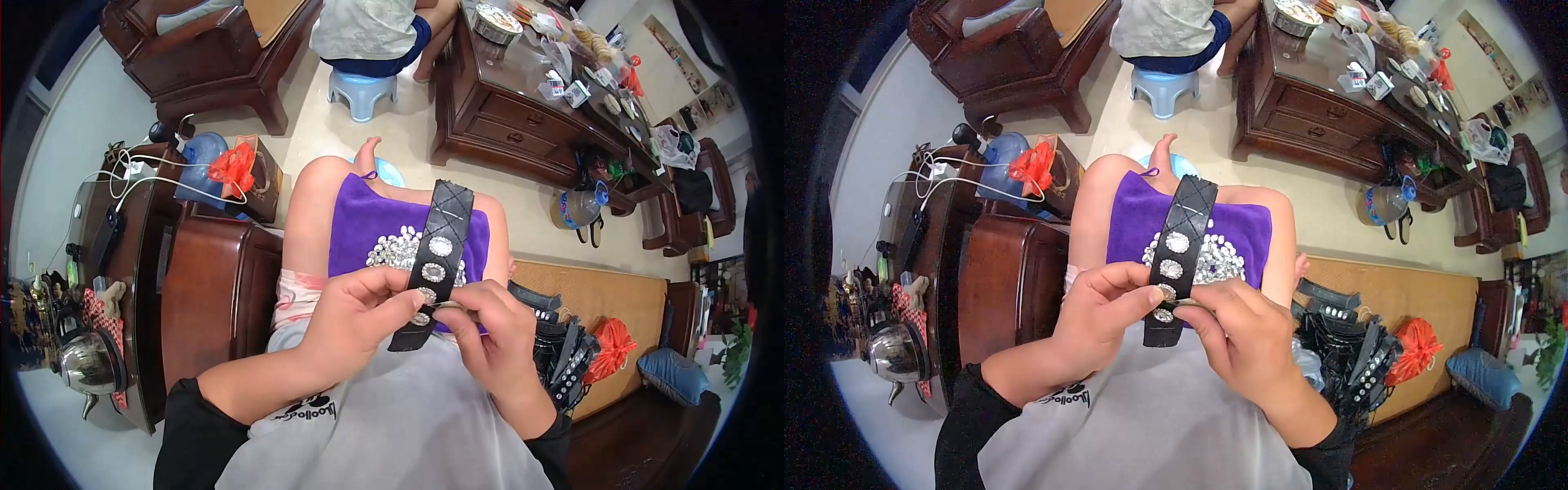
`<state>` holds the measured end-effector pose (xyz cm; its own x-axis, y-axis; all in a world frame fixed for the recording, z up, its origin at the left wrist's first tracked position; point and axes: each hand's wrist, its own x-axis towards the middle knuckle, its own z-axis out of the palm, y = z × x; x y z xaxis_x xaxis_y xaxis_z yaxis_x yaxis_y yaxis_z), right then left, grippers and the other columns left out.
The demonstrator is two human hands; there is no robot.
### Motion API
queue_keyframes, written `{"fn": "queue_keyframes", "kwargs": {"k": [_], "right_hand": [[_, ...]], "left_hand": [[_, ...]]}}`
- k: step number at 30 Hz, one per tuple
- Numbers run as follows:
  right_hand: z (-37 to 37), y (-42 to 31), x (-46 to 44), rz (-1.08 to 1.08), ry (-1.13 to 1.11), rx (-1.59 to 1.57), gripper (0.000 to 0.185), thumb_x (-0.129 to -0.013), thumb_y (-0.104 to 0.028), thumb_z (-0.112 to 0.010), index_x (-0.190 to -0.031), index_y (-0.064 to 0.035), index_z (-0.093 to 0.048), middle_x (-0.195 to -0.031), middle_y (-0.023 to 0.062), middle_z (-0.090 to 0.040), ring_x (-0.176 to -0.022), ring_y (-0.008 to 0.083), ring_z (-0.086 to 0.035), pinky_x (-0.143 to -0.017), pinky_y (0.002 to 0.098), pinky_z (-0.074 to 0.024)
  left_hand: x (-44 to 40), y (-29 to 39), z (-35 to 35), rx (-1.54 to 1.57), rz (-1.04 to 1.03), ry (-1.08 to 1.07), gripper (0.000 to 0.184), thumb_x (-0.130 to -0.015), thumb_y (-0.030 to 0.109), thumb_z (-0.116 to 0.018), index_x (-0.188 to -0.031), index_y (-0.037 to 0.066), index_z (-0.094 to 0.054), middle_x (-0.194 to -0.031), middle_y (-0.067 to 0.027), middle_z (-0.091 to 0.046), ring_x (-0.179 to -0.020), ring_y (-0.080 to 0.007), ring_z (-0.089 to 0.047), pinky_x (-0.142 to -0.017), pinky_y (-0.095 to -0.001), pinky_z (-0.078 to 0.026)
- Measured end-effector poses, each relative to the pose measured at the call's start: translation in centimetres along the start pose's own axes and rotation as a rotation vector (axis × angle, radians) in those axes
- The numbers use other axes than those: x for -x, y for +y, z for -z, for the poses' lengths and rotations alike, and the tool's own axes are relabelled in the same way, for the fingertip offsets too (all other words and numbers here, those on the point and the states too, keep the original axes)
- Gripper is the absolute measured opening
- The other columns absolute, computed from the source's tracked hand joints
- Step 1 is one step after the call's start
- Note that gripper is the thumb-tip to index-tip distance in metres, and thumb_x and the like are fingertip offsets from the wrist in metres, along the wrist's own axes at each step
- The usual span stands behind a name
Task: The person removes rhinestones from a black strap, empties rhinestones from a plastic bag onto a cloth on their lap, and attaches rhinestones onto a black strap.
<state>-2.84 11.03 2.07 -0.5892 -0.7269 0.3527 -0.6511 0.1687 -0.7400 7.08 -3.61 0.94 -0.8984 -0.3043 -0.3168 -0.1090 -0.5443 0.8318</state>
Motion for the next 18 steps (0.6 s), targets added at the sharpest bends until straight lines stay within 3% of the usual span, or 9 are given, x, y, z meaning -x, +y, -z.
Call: {"fn": "queue_keyframes", "kwargs": {"k": [6, 10, 18], "right_hand": [[-0.2, 0.1, 0.3, -0.029, 0.034, 0.017, 0.015, -0.076, 0.0, -0.069, -0.09, -0.0006, -0.066, -0.076, 0.0066, -0.063, -0.057, 0.0168, -0.054, -0.05, 0.0251, -0.041], [0.0, -0.1, 0.3, -0.087, 0.015, -0.008, 0.013, -0.076, 0.0, -0.07, -0.089, -0.0004, -0.066, -0.075, 0.0065, -0.063, -0.056, 0.0163, -0.053, -0.05, 0.0249, -0.0404], [0.7, -0.2, 0.1, -0.124, -0.02, -0.065, 0.013, -0.076, -0.001, -0.07, -0.089, -0.0001, -0.066, -0.076, 0.0064, -0.063, -0.055, 0.016, -0.051, -0.049, 0.0244, -0.0394]], "left_hand": [[0.2, 0.0, -0.2, -0.056, 0.026, 0.021, 0.013, -0.087, -0.003, -0.057, -0.097, -0.001, -0.064, -0.089, -0.0046, -0.065, -0.077, -0.0081, -0.055, -0.071, -0.0185, -0.045], [0.1, -0.6, 0.1, -0.099, -0.078, -0.013, 0.013, -0.086, 0.001, -0.061, -0.098, -0.002, -0.066, -0.082, -0.0011, -0.064, -0.069, -0.004, -0.051, -0.061, -0.0155, -0.041], [0.2, -0.8, 0.8, -0.112, -0.059, -0.012, 0.012, -0.084, 0.0, -0.064, -0.095, -0.003, -0.067, -0.083, -0.001, -0.064, -0.068, -0.0033, -0.05, -0.059, -0.0148, -0.041]]}}
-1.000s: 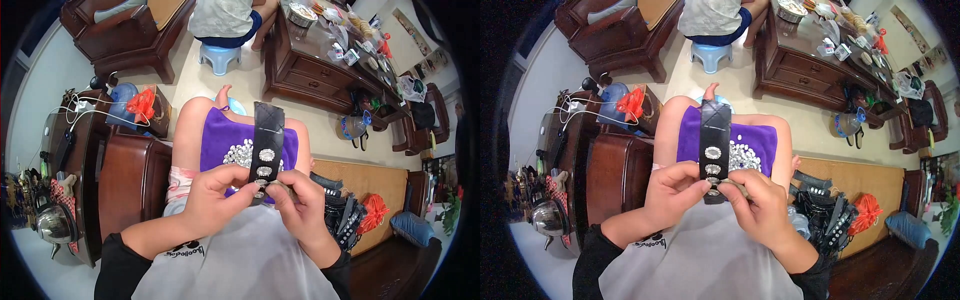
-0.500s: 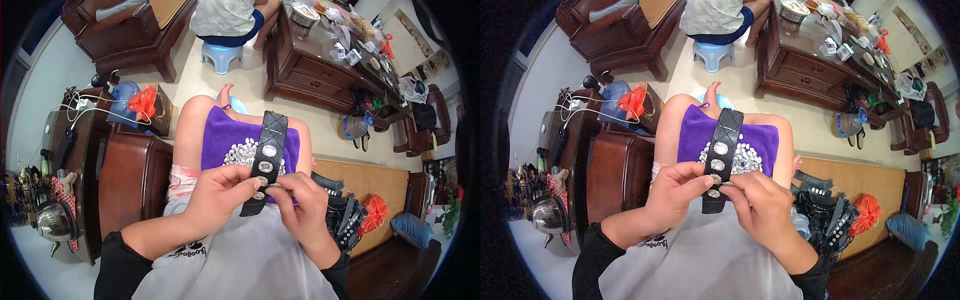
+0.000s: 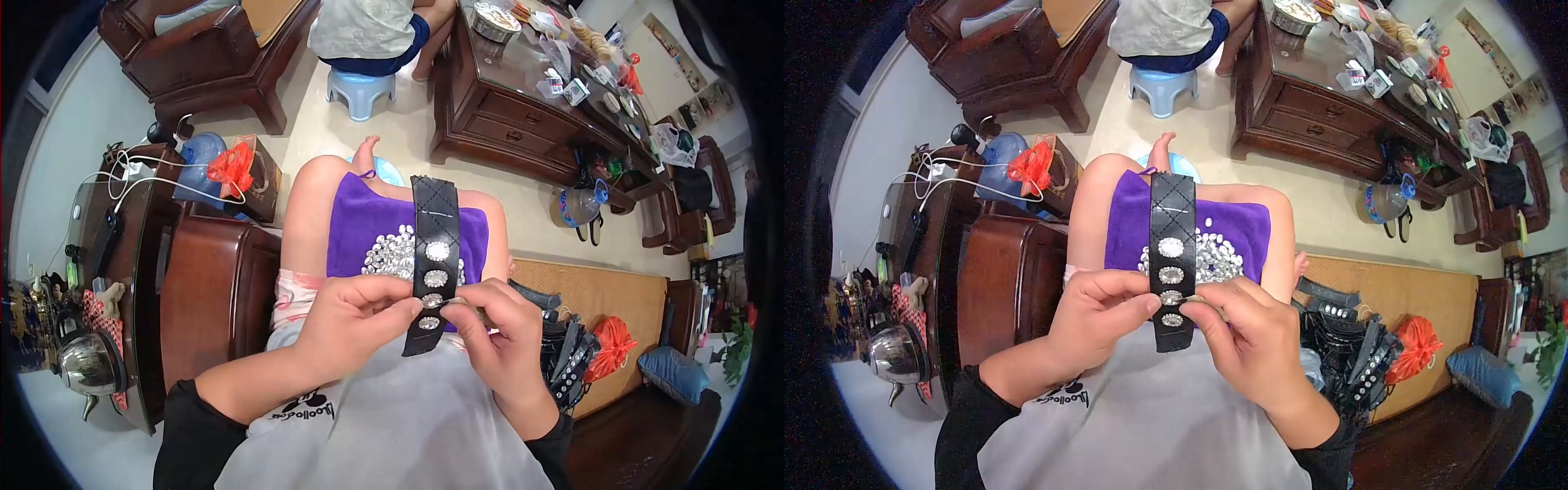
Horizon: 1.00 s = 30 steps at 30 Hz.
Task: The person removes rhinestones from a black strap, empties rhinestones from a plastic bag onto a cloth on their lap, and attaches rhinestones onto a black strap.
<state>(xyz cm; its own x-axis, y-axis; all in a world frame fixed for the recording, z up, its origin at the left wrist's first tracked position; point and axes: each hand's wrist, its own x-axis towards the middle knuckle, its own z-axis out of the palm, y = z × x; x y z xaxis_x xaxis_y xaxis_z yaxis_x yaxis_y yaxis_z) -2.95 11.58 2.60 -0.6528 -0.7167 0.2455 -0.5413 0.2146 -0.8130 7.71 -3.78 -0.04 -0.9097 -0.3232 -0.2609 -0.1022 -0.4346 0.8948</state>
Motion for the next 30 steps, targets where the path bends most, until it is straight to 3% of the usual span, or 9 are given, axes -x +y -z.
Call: {"fn": "queue_keyframes", "kwargs": {"k": [8, 13, 17, 22, 30], "right_hand": [[0.2, -0.4, 0.0, 0.003, -0.019, 0.026, 0.016, -0.075, -0.001, -0.07, -0.091, -0.0007, -0.067, -0.076, 0.0067, -0.063, -0.055, 0.0159, -0.051, -0.05, 0.024, -0.0397], [0.0, -1.2, 0.1, 0.03, 0.011, 0.099, 0.017, -0.076, -0.001, -0.071, -0.093, -0.0005, -0.067, -0.078, 0.0071, -0.064, -0.056, 0.0155, -0.052, -0.051, 0.0238, -0.0409], [-0.1, -2.0, 0.7, -0.088, 0.069, -0.052, 0.017, -0.077, 0.0, -0.07, -0.093, 0.0003, -0.066, -0.082, 0.0082, -0.065, -0.061, 0.0159, -0.055, -0.055, 0.024, -0.0433], [-0.8, -2.0, 0.4, -0.192, 0.067, -0.247, 0.016, -0.077, 0.001, -0.07, -0.093, 0.0013, -0.066, -0.084, 0.0091, -0.065, -0.066, 0.0163, -0.057, -0.059, 0.0244, -0.0446], [-1.2, -1.9, 0.3, -0.219, 0.081, -0.303, 0.016, -0.076, 0.002, -0.07, -0.092, 0.001, -0.066, -0.085, 0.0095, -0.065, -0.068, 0.0164, -0.057, -0.061, 0.024, -0.0452]], "left_hand": [[0.1, 0.5, 0.0, -0.098, -0.029, 0.007, 0.01, -0.08, -0.002, -0.064, -0.09, -0.003, -0.067, -0.081, -0.0015, -0.065, -0.067, -0.0046, -0.052, -0.059, -0.0165, -0.042], [-0.4, 0.0, 0.2, -0.309, -0.312, -0.005, 0.012, -0.075, -0.005, -0.065, -0.086, -0.002, -0.066, -0.079, -0.0038, -0.065, -0.065, -0.0092, -0.053, -0.058, -0.0195, -0.043], [-0.6, 0.3, 0.0, -0.421, -0.58, 0.034, 0.016, -0.069, -0.007, -0.066, -0.084, -0.002, -0.065, -0.079, -0.0068, -0.065, -0.064, -0.0143, -0.055, -0.057, -0.0226, -0.045], [-0.6, 0.3, -0.1, -0.491, -0.679, 0.059, 0.019, -0.066, -0.008, -0.066, -0.084, -0.002, -0.063, -0.081, -0.0087, -0.065, -0.065, -0.0178, -0.057, -0.059, -0.0235, -0.046], [-0.5, 0.3, -0.2, -0.503, -0.698, 0.077, 0.019, -0.066, -0.008, -0.066, -0.084, -0.003, -0.063, -0.081, -0.0086, -0.065, -0.066, -0.017, -0.057, -0.059, -0.0242, -0.046]]}}
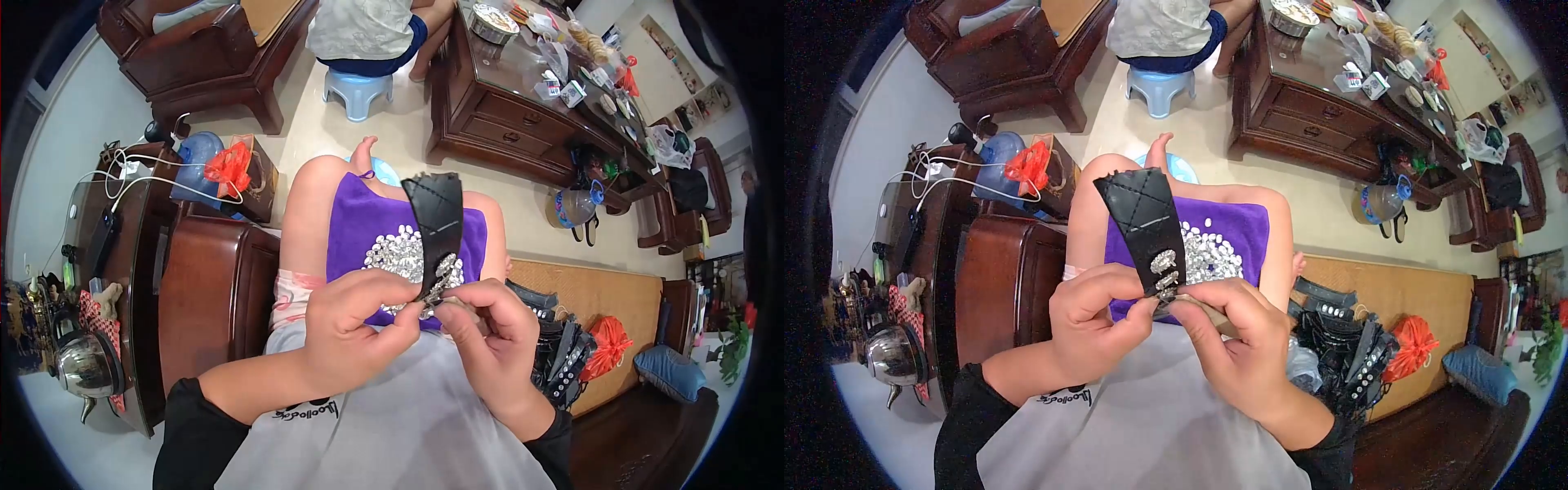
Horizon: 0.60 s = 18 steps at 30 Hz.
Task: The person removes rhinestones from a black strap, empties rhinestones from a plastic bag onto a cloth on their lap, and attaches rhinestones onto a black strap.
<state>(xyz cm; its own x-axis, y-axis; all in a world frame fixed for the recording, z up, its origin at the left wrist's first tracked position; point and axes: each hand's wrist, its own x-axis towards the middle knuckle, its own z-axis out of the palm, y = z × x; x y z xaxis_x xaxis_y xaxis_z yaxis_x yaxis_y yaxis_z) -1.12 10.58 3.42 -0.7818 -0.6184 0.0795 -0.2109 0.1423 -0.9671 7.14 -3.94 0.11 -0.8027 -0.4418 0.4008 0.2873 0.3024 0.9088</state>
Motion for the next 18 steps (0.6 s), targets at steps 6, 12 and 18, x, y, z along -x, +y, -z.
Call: {"fn": "queue_keyframes", "kwargs": {"k": [6, 12, 18], "right_hand": [[-0.04, 0.25, -0.37, 0.09, 0.019, 0.09, 0.015, -0.076, 0.003, -0.07, -0.091, 0.001, -0.066, -0.084, 0.0089, -0.065, -0.066, 0.0154, -0.057, -0.059, 0.0231, -0.0447], [-0.01, 0.6, -0.54, 0.196, 0.025, 0.17, 0.014, -0.077, 0.003, -0.07, -0.09, 0.0012, -0.067, -0.083, 0.0079, -0.065, -0.062, 0.0144, -0.056, -0.056, 0.0222, -0.0438], [0.12, 0.5, -0.5, 0.183, 0.015, 0.243, 0.015, -0.075, 0.003, -0.071, -0.09, 0.0007, -0.067, -0.082, 0.0081, -0.066, -0.061, 0.0154, -0.057, -0.054, 0.023, -0.0448]], "left_hand": [[0.15, -0.11, -0.13, 0.071, 0.099, 0.003, 0.016, -0.069, -0.008, -0.065, -0.084, -0.002, -0.063, -0.08, -0.0077, -0.065, -0.065, -0.0155, -0.055, -0.059, -0.0235, -0.045], [-0.05, 0.15, 0.04, 0.089, 0.161, -0.005, 0.012, -0.072, -0.007, -0.064, -0.083, -0.002, -0.064, -0.08, -0.0069, -0.064, -0.065, -0.0134, -0.054, -0.059, -0.0224, -0.044], [0.09, 0.36, -0.16, 0.124, 0.232, -0.012, 0.01, -0.076, -0.009, -0.062, -0.082, -0.001, -0.061, -0.077, -0.0033, -0.06, -0.065, -0.0078, -0.049, -0.057, -0.0185, -0.038]]}}
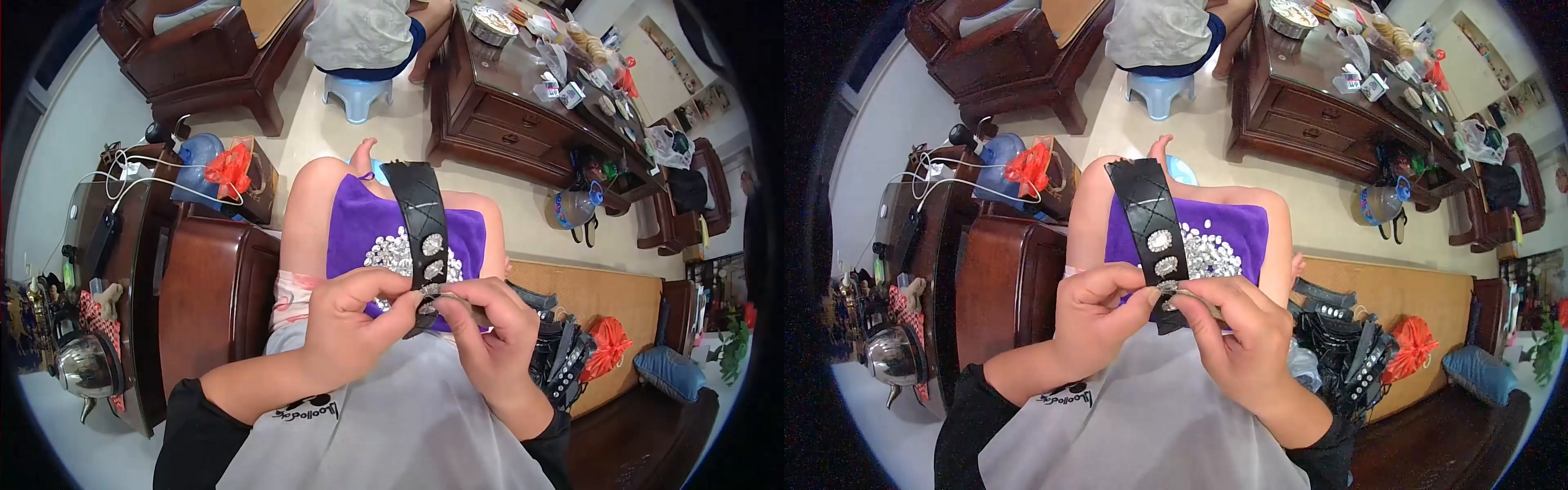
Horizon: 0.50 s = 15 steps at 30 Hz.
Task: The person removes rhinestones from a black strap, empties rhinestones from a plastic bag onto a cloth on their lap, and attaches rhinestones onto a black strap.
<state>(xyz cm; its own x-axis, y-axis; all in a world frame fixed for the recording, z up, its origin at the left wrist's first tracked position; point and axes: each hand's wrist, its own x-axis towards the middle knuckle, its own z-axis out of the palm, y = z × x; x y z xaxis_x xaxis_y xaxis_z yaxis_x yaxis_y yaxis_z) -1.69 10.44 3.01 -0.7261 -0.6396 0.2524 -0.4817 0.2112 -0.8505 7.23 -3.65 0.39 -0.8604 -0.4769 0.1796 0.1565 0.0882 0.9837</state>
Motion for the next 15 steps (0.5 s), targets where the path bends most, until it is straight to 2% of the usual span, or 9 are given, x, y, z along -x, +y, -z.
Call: {"fn": "queue_keyframes", "kwargs": {"k": [4, 9, 15], "right_hand": [[-0.04, 0.55, -0.07, 0.192, 0.029, 0.122, 0.018, -0.073, 0.003, -0.071, -0.09, -0.0002, -0.068, -0.08, 0.0085, -0.067, -0.061, 0.0173, -0.06, -0.054, 0.0241, -0.0462], [-0.23, 0.42, -0.02, 0.244, 0.079, 0.222, 0.019, -0.071, 0.003, -0.071, -0.089, -0.001, -0.069, -0.079, 0.0088, -0.068, -0.062, 0.0189, -0.061, -0.055, 0.0254, -0.0473], [-0.43, 0.47, 0.01, 0.212, 0.092, 0.172, 0.018, -0.07, 0.003, -0.071, -0.087, -0.0011, -0.069, -0.079, 0.0087, -0.068, -0.062, 0.0193, -0.061, -0.055, 0.0257, -0.0475]], "left_hand": [[-0.02, 0.66, -0.03, 0.162, 0.274, 0.024, 0.007, -0.081, -0.006, -0.063, -0.085, -0.001, -0.063, -0.077, -0.0008, -0.06, -0.065, -0.0049, -0.048, -0.057, -0.0163, -0.039], [0.19, 0.18, -0.25, 0.258, 0.349, 0.051, 0.009, -0.08, 0.0, -0.065, -0.088, -0.002, -0.067, -0.075, -0.0016, -0.065, -0.063, -0.0062, -0.051, -0.057, -0.0182, -0.042], [0.42, -0.16, -0.46, 0.263, 0.334, 0.067, 0.01, -0.081, 0.001, -0.066, -0.09, -0.002, -0.066, -0.075, -0.0013, -0.065, -0.064, -0.0063, -0.051, -0.057, -0.0176, -0.042]]}}
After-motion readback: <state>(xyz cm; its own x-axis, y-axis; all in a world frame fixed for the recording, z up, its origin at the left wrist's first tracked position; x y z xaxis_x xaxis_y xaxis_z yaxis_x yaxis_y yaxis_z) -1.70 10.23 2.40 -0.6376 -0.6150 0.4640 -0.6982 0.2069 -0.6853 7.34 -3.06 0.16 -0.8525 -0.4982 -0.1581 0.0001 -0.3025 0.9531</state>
